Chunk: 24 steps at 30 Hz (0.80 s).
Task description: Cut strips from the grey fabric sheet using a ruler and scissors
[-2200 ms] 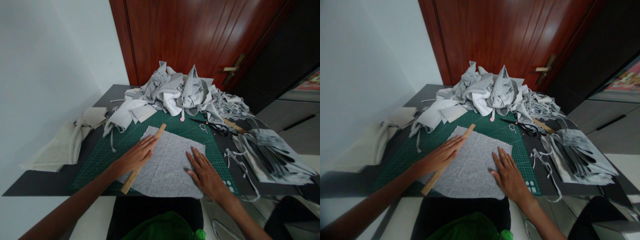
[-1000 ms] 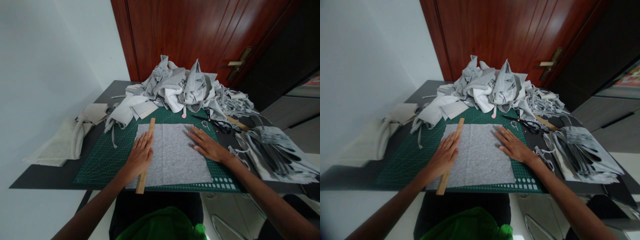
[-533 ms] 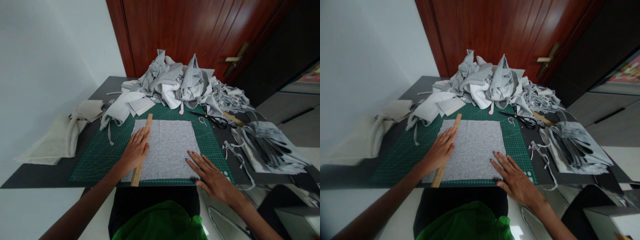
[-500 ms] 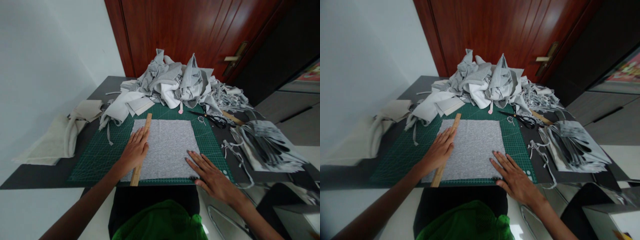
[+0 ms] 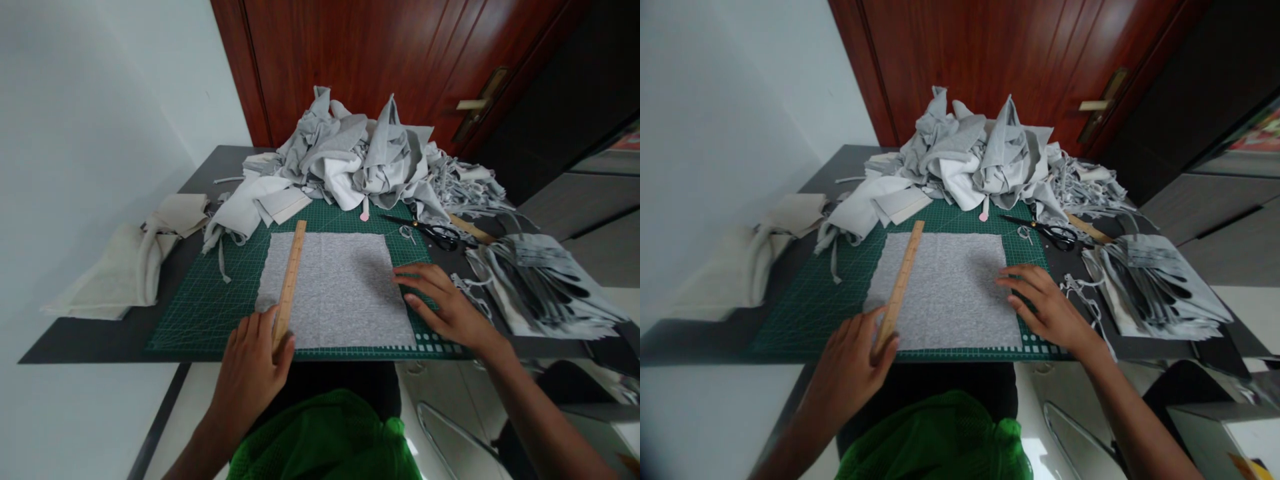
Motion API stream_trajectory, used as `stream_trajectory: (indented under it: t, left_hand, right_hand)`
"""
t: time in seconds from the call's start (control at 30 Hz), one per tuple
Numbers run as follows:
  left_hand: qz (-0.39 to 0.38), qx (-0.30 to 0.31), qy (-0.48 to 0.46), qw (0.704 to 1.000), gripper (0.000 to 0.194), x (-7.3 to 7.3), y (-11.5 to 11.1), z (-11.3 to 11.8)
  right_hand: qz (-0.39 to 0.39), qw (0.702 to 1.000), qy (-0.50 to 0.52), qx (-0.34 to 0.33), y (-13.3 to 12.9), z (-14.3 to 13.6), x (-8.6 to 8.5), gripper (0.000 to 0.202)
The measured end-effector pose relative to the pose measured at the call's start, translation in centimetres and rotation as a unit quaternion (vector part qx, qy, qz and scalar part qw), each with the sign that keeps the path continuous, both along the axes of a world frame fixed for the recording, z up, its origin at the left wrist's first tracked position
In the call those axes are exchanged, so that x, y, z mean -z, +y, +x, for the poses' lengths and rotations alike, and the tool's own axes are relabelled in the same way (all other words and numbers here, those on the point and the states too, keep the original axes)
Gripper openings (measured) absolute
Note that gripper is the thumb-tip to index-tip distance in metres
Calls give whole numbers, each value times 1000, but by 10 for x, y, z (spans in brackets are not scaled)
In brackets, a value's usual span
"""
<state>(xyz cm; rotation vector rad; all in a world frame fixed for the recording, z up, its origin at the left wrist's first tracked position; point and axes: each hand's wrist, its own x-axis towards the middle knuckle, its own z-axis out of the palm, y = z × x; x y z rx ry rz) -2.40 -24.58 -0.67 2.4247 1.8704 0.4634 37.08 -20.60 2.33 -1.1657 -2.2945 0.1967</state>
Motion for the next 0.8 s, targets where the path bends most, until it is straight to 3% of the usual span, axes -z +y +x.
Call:
stream_trajectory:
  t: [0.2, 0.5, 0.6, 0.8]
  left_hand:
    - [-25, -30, -34, 999, 30, 9, -8, -5]
    - [-104, -48, 28, 993, 19, -11, 8, -2]
    - [-104, -70, 41, 991, 17, -10, 9, 3]
    - [-105, -93, 32, 990, 17, -9, 12, 2]
  right_hand:
    - [51, 997, 60, 21, 19, -8, 0, 29]
    - [38, 985, 129, 107, 8, -8, 38, 29]
    - [21, 993, 85, 81, -6, -21, 41, 34]
    - [-47, 997, -60, 2, -47, -52, 53, 62]
